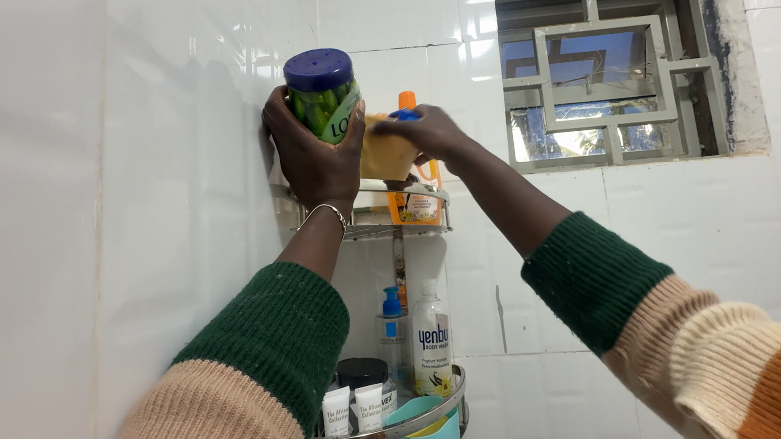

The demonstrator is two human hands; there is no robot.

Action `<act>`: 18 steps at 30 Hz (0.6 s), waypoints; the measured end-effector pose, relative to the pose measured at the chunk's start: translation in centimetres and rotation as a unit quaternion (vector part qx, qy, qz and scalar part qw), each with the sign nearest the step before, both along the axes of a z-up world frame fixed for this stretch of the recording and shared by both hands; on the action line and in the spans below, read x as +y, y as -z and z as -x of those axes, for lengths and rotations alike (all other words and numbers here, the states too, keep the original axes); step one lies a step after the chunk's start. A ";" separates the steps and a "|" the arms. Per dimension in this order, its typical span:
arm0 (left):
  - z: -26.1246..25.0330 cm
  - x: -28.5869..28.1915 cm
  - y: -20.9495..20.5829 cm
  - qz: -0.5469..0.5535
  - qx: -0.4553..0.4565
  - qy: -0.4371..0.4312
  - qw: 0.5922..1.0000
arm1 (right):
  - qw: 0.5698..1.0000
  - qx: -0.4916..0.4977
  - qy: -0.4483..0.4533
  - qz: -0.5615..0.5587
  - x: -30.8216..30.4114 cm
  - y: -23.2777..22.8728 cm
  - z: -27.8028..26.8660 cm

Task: The person cleans a bathroom sink and surrounding area. They rinse a blue cloth and an orange cloth under the tap, wipe the sink basin and faucet, and place the cloths into a yellow mug. The person also organizes items on a wall-mounted shelf and disposes of trash into a bucket.

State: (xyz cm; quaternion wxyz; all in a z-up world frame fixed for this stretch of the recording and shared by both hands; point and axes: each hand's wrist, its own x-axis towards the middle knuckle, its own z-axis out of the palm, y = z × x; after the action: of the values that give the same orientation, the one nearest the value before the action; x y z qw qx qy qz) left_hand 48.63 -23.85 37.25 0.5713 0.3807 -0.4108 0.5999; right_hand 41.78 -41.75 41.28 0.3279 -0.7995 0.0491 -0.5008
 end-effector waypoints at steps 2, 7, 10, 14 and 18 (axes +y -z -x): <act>-0.2 0.0 0.0 -0.008 0.003 -0.003 1.000 | 0.998 0.059 0.012 0.036 0.8 -0.4 -1.0; -0.6 0.1 0.1 -0.017 -0.033 -0.010 0.999 | 0.992 0.128 -0.020 0.002 0.6 0.1 -3.3; -0.7 0.0 0.0 -0.016 -0.027 -0.009 0.999 | 0.987 0.152 0.042 0.037 0.1 0.3 -5.1; -0.8 -0.1 0.0 -0.016 -0.023 -0.022 0.999 | 0.964 0.152 0.163 0.146 0.7 0.3 -6.8; -0.9 -0.2 -0.2 -0.025 -0.002 -0.014 1.000 | 0.961 0.173 0.156 0.150 1.9 -0.1 -5.5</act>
State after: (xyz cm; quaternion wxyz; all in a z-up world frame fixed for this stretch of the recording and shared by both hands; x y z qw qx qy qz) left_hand 49.51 -24.05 37.45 0.5527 0.3995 -0.4213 0.5979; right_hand 47.26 -39.86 41.35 0.1087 -0.8964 0.1538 -0.4013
